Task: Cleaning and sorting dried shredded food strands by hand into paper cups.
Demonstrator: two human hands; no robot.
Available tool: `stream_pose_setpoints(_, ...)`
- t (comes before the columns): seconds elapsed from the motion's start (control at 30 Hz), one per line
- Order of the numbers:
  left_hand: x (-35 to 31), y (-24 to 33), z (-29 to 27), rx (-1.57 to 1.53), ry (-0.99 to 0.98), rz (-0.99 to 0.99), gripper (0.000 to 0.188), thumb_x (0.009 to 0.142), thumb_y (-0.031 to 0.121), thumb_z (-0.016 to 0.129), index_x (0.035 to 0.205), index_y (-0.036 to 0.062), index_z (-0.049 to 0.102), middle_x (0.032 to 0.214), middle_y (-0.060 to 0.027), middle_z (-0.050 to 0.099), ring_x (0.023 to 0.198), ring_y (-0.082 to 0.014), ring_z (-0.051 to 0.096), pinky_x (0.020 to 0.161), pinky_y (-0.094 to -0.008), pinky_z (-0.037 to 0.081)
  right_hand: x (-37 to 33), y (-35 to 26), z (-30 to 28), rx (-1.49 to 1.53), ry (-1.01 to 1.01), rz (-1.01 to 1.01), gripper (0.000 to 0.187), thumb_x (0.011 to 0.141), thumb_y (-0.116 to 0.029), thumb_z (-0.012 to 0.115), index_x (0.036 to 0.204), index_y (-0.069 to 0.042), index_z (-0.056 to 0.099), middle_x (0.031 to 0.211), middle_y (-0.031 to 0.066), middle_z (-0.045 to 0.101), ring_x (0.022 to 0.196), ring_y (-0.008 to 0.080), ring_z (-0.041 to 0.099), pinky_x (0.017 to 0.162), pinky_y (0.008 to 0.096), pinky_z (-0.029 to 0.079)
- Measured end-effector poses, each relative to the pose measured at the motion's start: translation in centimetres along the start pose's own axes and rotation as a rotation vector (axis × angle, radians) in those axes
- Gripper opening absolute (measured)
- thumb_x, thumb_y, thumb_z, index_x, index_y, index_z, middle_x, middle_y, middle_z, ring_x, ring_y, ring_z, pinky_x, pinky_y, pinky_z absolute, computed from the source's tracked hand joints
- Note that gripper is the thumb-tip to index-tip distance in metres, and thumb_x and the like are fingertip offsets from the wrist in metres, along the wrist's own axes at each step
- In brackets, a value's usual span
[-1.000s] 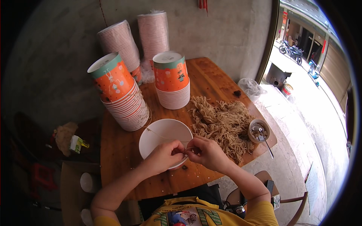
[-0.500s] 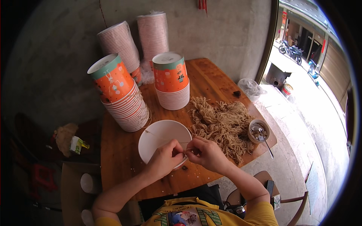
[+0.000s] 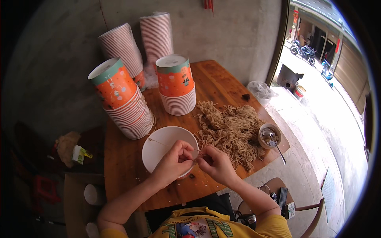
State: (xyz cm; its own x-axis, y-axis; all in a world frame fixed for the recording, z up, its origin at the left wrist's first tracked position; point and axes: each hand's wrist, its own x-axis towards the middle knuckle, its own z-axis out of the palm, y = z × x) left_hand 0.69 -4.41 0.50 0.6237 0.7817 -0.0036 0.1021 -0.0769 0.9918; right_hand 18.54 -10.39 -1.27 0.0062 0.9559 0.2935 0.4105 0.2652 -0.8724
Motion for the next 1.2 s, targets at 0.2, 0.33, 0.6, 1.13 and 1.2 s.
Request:
stream_pose_setpoints(0.2, -0.1, 0.4, 0.1, 0.023, -0.046, 0.002, 0.032, 0.088, -0.001, 0.06, 0.116, 0.0034, 0.044, 0.087, -0.0043, 0.057, 0.074, -0.0071, 0.056, 0.062, -0.0223, 0.048, -0.3, 1.0, 0.5, 0.212, -0.015, 0.138, 0.016, 0.087, -0.015, 0.064, 0.09, 0.0, 0.058, 0.077, 0.0046, 0.059, 0.065, 0.0103, 0.053, 0.06, 0.0258, 0.046)
stream_pose_setpoints(0.33, -0.3, 0.8, -0.1, 0.009, -0.077, -0.065, 0.038, 0.088, -0.002, 0.057, 0.123, 0.0031, 0.043, 0.095, -0.0045, 0.057, 0.088, -0.0083, 0.055, 0.083, -0.0237, 0.045, -0.5, 0.7, 0.7, 0.21, 0.037, 0.124, 0.016, 0.086, -0.014, 0.066, 0.09, -0.001, 0.056, 0.076, 0.0044, 0.06, 0.064, 0.0094, 0.054, 0.06, 0.0257, 0.047)
stream_pose_setpoints(0.6, -0.2, 0.1, -0.2, 0.007, -0.044, -0.045, 0.035, 0.089, 0.0, 0.058, 0.121, 0.0002, 0.043, 0.092, -0.0062, 0.059, 0.083, -0.0097, 0.058, 0.072, -0.0239, 0.05, -0.7, 0.5, 0.4, -0.054, 0.116, -0.163, 0.013, 0.083, -0.007, 0.068, 0.091, -0.005, 0.058, 0.079, 0.0064, 0.057, 0.063, 0.0192, 0.061, 0.058, 0.03, 0.05)
stream_pose_setpoints(1.13, -0.3, 0.6, 0.1, -0.019, -0.012, -0.139, 0.033, 0.091, 0.0, 0.06, 0.119, 0.0019, 0.043, 0.096, -0.0077, 0.06, 0.091, -0.0108, 0.059, 0.082, -0.0247, 0.049, 0.4, -0.6, -1.2, -0.658, 0.026, -0.699, 0.02, 0.073, -0.009, 0.07, 0.092, -0.011, 0.063, 0.078, 0.0036, 0.053, 0.068, 0.021, 0.06, 0.055, 0.0332, 0.05)
stream_pose_setpoints(1.2, -0.3, 0.6, 0.1, 0.003, -0.01, -0.132, 0.032, 0.091, -0.001, 0.059, 0.118, 0.0019, 0.042, 0.097, -0.0081, 0.06, 0.092, -0.0108, 0.059, 0.082, -0.0255, 0.049, 0.6, -0.8, -1.0, -0.67, 0.024, -0.695, 0.019, 0.073, -0.008, 0.069, 0.091, -0.011, 0.063, 0.077, 0.0046, 0.052, 0.067, 0.0224, 0.059, 0.055, 0.0334, 0.05)
